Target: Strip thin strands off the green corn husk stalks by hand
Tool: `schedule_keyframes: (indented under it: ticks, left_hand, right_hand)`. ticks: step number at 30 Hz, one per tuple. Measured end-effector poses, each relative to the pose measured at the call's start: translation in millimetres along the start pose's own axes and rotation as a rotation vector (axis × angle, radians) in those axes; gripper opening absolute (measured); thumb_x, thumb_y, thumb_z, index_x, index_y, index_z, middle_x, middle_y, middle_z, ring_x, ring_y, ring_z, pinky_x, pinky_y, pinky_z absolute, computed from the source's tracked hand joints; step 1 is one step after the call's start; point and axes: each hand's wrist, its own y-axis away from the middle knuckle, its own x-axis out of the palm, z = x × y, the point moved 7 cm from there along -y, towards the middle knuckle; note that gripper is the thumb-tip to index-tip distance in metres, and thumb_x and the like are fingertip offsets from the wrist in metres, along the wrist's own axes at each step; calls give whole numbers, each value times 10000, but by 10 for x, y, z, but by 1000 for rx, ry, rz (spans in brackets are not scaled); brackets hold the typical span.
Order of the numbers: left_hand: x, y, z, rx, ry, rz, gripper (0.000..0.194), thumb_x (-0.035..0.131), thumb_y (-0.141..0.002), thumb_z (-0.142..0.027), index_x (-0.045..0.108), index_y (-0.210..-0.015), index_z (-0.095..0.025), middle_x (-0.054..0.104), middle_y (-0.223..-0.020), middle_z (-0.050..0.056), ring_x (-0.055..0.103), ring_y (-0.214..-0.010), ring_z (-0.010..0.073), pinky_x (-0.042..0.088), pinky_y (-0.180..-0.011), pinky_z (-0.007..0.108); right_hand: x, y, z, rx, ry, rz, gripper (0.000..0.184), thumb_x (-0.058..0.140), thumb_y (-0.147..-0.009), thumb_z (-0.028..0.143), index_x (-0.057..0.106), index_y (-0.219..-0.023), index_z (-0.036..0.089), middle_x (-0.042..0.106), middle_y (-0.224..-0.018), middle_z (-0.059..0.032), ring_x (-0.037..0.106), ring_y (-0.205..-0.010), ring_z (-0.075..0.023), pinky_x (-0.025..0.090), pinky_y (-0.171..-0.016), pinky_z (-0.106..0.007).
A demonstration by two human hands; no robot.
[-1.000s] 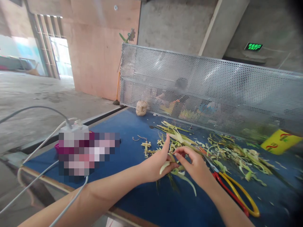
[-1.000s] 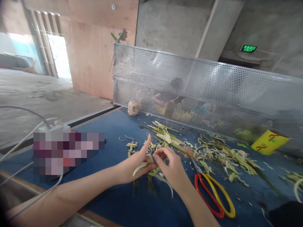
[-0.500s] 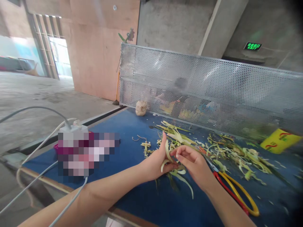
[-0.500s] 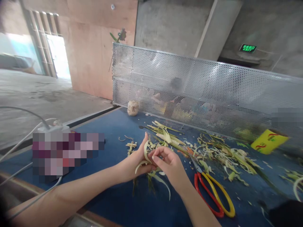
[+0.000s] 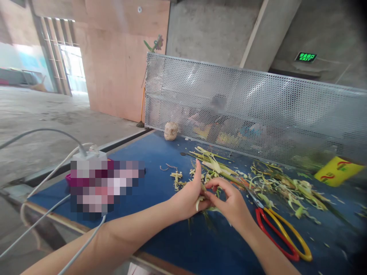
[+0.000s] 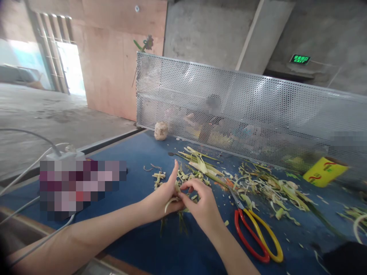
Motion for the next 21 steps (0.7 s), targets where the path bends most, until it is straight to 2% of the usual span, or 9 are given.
schedule_keyframes:
  ticks: [4, 7, 10, 13, 17, 21]
  left_hand:
    - [22, -6, 0, 26, 33, 47, 998, 546, -701, -156, -251, -1298, -92, 624, -669, 29, 561, -598, 131, 406, -594, 233]
    - [26, -18, 18, 67, 135, 62, 1001, 529, -712, -129, -297, -1277, -114, 658, -766, 63, 599, -686, 141, 428, -663, 252]
    - [21, -35, 96, 38, 240, 34, 1007, 533, -717, -136, -307, -1273, -145, 648, -764, 51, 605, -691, 141, 441, -659, 264]
    - [21, -51, 155, 5, 327, 11, 1017, 554, -709, -141, -282, -1287, -166, 618, -697, 12, 582, -624, 121, 438, -602, 244]
    - [-17, -64, 161, -56, 399, -15, 1059, 600, -682, -156, -261, -1298, -142, 586, -618, -20, 531, -532, 97, 417, -530, 219]
    - [-36, -61, 170, -206, 474, -6, 1088, 626, -648, -121, -234, -1313, -156, 626, -719, 27, 512, -509, 83, 400, -476, 205]
  right_hand:
    - [-11, 4, -44, 42, -53, -8, 36, 530, -724, 205, 561, -733, 188, 584, -740, -29, 538, -719, -167, 431, -680, -277]
    - [-6, 14, -129, 188, -186, 12, 72, 521, -745, 246, 552, -754, 181, 571, -748, -25, 537, -721, -158, 431, -653, -265]
    - [50, 33, -172, 323, -405, 63, 146, 536, -746, 322, 515, -757, 178, 557, -720, -14, 542, -676, -143, 443, -620, -258]
    - [105, 41, -153, 361, -539, 120, 197, 562, -728, 361, 500, -790, 184, 554, -687, 3, 547, -636, -130, 451, -620, -257]
    - [78, 34, -147, 315, -427, 158, 194, 546, -746, 335, 548, -871, 187, 560, -719, -2, 542, -663, -132, 438, -639, -256]
    - [-18, 4, -96, 163, -193, 175, 104, 545, -743, 268, 576, -700, 179, 545, -680, -8, 504, -675, -142, 402, -641, -258]
